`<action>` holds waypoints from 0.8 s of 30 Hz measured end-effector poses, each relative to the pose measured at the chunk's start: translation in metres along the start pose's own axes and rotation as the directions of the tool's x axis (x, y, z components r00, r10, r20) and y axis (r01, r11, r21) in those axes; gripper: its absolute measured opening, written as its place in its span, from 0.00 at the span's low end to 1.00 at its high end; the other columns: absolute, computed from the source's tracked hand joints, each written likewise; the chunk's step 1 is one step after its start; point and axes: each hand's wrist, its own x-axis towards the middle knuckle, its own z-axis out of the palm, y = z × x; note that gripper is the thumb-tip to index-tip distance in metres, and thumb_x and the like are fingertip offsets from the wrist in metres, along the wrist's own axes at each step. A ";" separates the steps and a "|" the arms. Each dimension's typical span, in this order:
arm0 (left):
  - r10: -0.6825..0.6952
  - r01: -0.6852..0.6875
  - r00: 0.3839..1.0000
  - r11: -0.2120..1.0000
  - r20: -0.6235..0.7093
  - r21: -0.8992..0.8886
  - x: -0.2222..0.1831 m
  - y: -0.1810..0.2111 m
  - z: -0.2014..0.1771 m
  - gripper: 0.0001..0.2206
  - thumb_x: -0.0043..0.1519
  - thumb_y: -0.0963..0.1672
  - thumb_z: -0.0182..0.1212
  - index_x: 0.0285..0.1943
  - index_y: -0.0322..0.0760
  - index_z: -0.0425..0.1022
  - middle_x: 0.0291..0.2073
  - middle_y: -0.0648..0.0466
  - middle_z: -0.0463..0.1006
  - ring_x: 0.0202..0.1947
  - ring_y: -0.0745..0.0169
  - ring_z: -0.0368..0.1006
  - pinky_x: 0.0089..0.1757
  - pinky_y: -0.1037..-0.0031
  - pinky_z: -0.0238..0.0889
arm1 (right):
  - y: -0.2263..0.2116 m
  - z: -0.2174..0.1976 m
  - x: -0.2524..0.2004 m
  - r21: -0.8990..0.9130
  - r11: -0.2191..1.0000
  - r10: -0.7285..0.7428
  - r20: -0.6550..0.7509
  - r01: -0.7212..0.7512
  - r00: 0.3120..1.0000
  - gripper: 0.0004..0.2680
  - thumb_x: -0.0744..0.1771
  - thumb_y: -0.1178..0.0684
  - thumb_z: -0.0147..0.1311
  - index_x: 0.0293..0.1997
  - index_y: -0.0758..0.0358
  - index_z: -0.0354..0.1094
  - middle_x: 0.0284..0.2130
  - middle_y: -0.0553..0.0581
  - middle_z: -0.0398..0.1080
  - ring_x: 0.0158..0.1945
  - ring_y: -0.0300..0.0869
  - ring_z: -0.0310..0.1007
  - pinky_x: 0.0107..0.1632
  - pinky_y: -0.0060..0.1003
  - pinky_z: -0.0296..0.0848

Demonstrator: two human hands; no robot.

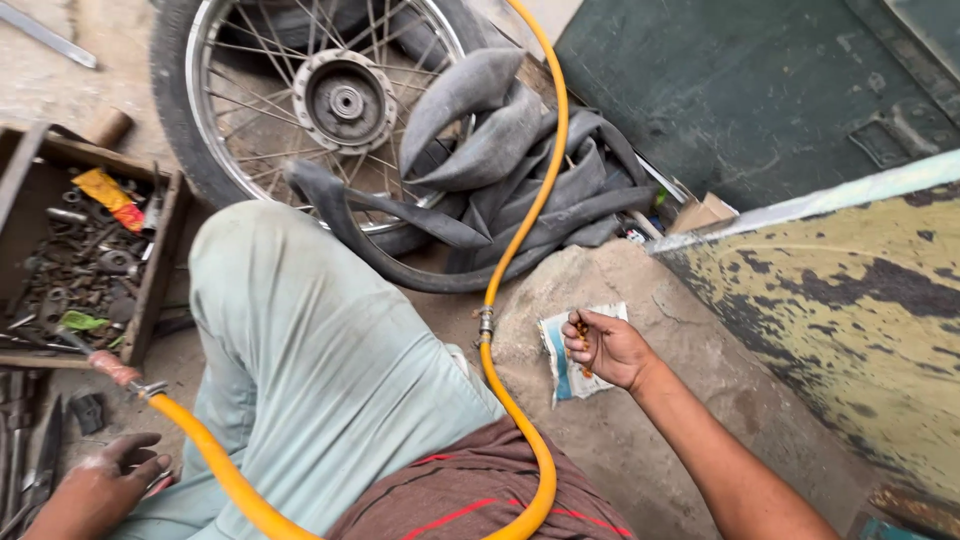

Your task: Locating a puncture in a bicycle or motorcycle inner tube using a water basin.

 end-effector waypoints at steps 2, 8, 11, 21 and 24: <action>0.012 -0.012 1.000 1.000 0.007 -0.015 -0.006 0.005 0.000 0.25 0.59 0.50 0.68 0.65 0.41 0.78 0.43 0.40 0.86 0.48 0.48 0.82 0.52 0.61 0.76 | -0.001 0.039 0.021 -0.139 0.990 0.011 -0.183 -0.037 0.983 0.11 0.74 0.51 0.42 0.51 0.70 0.67 0.44 0.62 0.71 0.45 0.48 0.72 0.49 0.40 0.74; 0.003 -0.006 0.999 0.996 -0.040 -0.087 -0.041 0.046 -0.017 0.22 0.60 0.48 0.65 0.64 0.44 0.76 0.43 0.42 0.87 0.44 0.49 0.84 0.50 0.62 0.74 | 0.026 0.226 0.105 -0.439 0.895 -0.017 -0.215 -0.082 0.976 0.18 0.72 0.44 0.37 0.53 0.73 0.67 0.47 0.64 0.72 0.53 0.51 0.73 0.58 0.47 0.71; -0.047 0.043 0.998 0.991 -0.032 -0.127 -0.067 0.078 -0.032 0.21 0.60 0.47 0.64 0.63 0.45 0.75 0.45 0.46 0.87 0.43 0.50 0.82 0.49 0.61 0.75 | 0.057 0.287 0.141 -0.448 0.886 0.107 -0.043 -0.115 0.993 0.21 0.73 0.42 0.34 0.56 0.74 0.65 0.50 0.65 0.71 0.56 0.50 0.71 0.62 0.47 0.68; 0.011 -0.056 0.968 0.984 -0.250 -0.171 -0.050 0.070 -0.012 0.20 0.55 0.47 0.69 0.58 0.42 0.78 0.51 0.42 0.80 0.54 0.46 0.77 0.55 0.62 0.70 | 0.158 0.493 0.116 -0.518 0.751 0.618 0.331 -0.410 0.713 0.25 0.67 0.35 0.36 0.60 0.68 0.63 0.51 0.62 0.72 0.56 0.48 0.72 0.60 0.42 0.68; 0.012 -0.041 0.972 0.992 -0.235 -0.117 -0.046 0.080 -0.027 0.20 0.56 0.47 0.68 0.58 0.43 0.78 0.55 0.44 0.77 0.58 0.45 0.73 0.57 0.61 0.66 | 0.164 0.477 0.131 -0.659 0.670 0.674 0.347 -0.342 0.653 0.23 0.68 0.38 0.39 0.60 0.69 0.63 0.51 0.62 0.71 0.56 0.48 0.71 0.60 0.42 0.68</action>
